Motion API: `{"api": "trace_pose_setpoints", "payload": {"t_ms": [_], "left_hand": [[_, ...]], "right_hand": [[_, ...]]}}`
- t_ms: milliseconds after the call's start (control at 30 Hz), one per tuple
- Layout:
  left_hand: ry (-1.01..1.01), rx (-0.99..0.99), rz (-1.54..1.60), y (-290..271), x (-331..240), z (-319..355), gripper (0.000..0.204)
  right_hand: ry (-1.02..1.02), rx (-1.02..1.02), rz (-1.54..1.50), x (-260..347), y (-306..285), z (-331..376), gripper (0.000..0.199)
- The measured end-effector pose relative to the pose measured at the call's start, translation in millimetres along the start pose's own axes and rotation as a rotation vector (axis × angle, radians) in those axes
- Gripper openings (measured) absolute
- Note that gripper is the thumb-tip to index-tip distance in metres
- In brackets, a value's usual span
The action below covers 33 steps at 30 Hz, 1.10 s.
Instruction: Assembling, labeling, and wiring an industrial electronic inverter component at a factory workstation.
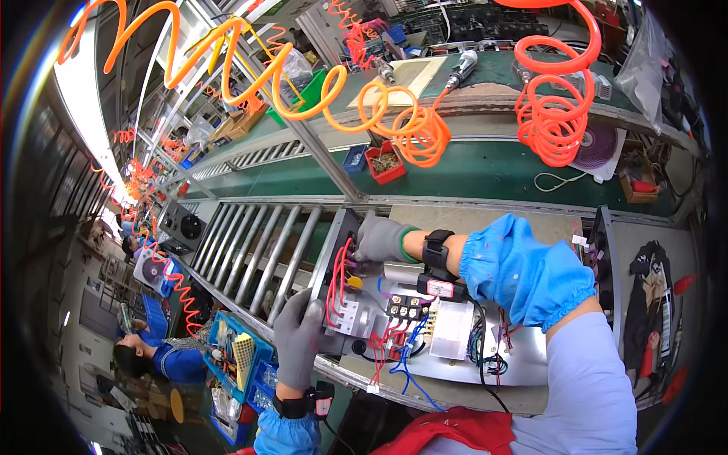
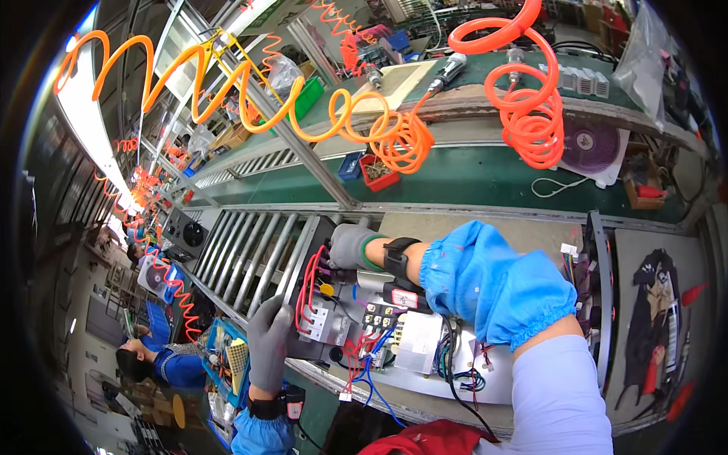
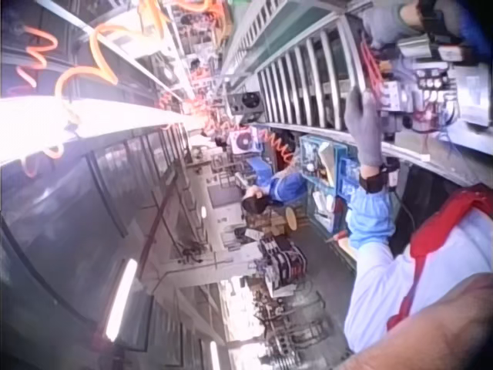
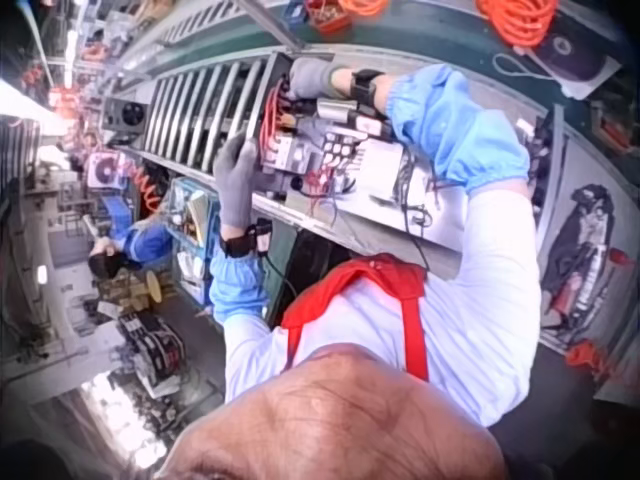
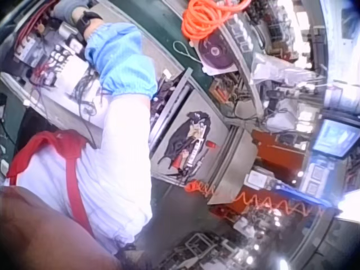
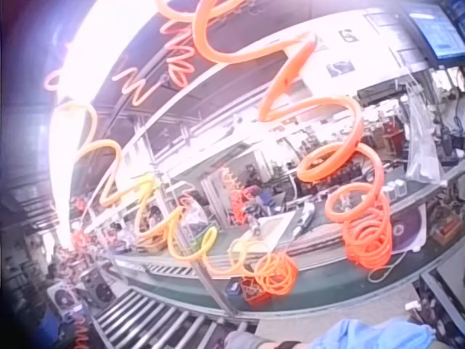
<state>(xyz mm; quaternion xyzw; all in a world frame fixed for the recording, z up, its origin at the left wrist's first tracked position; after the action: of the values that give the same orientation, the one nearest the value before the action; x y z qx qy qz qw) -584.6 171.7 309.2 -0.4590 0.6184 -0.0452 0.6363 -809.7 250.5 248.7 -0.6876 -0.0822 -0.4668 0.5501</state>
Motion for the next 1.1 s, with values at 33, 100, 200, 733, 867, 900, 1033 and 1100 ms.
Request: {"api": "trace_pose_setpoints", "payload": {"t_ms": [33,100,200,733,867,900,1033,1100], "left_hand": [[-0.003,0.0,-0.003,-0.5,1.2,-0.2,0.041],[-0.007,0.002,-0.007,-0.5,1.1,-0.4,0.041],[-0.024,0.009,0.004,2.1,-2.3,-1.3,0.04],[-0.016,0.014,0.062,1.1,7.6,1.1,0.042],[-0.039,0.021,0.071,1.2,5.9,0.3,0.042],[-0.039,0.019,0.075,1.2,7.0,0.0,0.042],[0.015,-0.031,0.055,0.2,10.0,-0.2,0.04],[0.008,-0.04,0.047,1.2,7.5,-0.6,0.039]], "right_hand": [[0.009,0.016,-0.012,2.8,-0.8,1.4,0.036],[0.013,0.04,-0.01,7.3,-2.4,6.3,0.034],[0.015,0.017,-0.028,6.9,-2.2,8.3,0.033],[0.082,-0.008,-0.065,-1.5,5.4,2.1,0.036],[0.082,-0.003,-0.019,2.9,4.9,4.0,0.034],[0.014,-0.004,0.032,5.7,4.0,5.8,0.033],[0.124,-0.04,-0.22,8.4,1.4,11.7,0.035],[0.134,-0.062,-0.22,3.5,4.9,9.2,0.038]]}}
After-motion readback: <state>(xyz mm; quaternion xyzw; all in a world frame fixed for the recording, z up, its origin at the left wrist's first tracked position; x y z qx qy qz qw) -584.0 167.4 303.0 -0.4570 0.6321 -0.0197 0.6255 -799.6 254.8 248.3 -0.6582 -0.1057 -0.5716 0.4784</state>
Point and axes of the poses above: each hand's wrist, its own z-axis away from the middle knuckle, its own y-axis out of the palm, x = y × z, the point moved 3 cm from there along -z, towards the middle knuckle, and after that the axes turned 7 degrees about -z, right-handed, at the moved point
